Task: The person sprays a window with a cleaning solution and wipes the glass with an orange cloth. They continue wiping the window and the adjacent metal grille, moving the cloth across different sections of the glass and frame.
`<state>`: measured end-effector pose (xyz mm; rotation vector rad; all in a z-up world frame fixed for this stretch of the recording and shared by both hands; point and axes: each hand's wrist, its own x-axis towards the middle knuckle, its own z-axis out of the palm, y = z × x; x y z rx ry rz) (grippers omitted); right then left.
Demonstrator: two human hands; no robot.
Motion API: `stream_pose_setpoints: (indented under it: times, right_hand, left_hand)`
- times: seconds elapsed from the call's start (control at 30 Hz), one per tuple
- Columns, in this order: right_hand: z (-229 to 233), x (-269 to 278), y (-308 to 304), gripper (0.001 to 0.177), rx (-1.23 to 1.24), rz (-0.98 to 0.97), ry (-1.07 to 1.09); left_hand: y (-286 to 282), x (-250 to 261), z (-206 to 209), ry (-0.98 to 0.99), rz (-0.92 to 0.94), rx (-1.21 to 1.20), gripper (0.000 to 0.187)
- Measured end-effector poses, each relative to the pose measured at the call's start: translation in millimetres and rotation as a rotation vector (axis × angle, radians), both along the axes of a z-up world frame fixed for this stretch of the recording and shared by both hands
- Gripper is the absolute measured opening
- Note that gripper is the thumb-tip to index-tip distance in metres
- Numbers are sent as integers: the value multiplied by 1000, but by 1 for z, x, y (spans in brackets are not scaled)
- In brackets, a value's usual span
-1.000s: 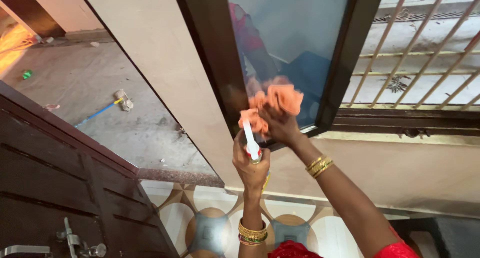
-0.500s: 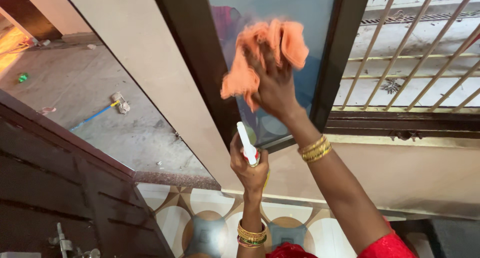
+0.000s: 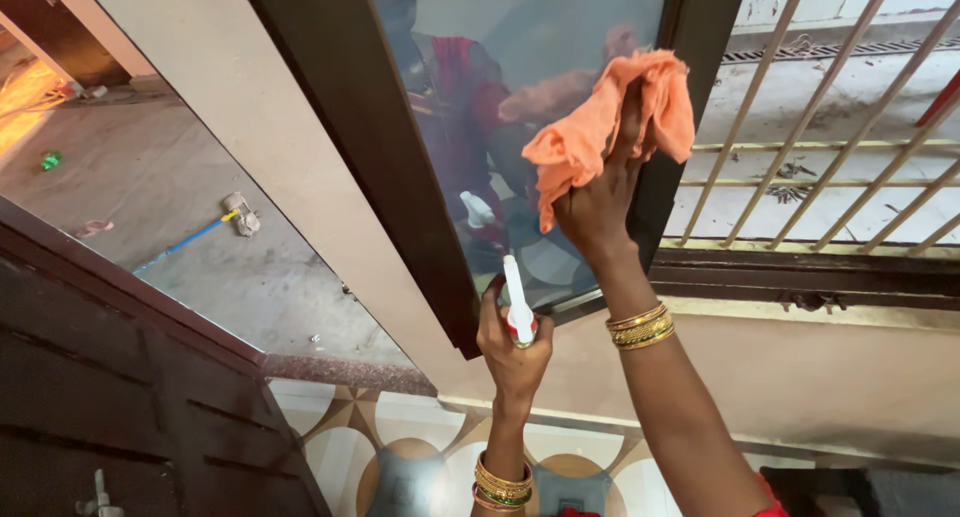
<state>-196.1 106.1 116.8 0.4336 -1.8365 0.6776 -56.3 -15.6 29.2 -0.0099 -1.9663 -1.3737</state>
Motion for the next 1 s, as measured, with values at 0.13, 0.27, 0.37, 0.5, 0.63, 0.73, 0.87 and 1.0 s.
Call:
stream_pose_setpoints:
  times: [0.13, 0.27, 0.37, 0.5, 0.63, 0.73, 0.87, 1.0]
  right_hand:
    - [-30, 2, -3, 73, -75, 70, 27]
    - [-85, 0, -5, 57, 14, -37, -36]
    - [-136, -8, -8, 65, -17, -42, -76]
    - [-209, -10, -14, 78, -91, -9, -144]
    - [-266, 12, -21, 83, -151, 42, -254]
    - [-275, 30, -22, 72, -123, 70, -390]
    - [-223, 34, -17, 72, -23, 85, -279]
    - [-112, 19, -13, 77, -60, 135, -185]
  left_hand:
    - [3, 0, -1, 54, -31, 9, 66]
    - [2, 2, -2, 34, -55, 21, 68]
    - [1, 3, -5, 20, -29, 1, 68]
    - [-2, 6, -6, 44, 4, -18, 68]
    - [0, 14, -7, 58, 11, -18, 65]
    - [2, 21, -5, -12, 18, 9, 65]
    - [-1, 31, -2, 79, 12, -9, 63]
    - [-8, 34, 3, -102, 35, 41, 67]
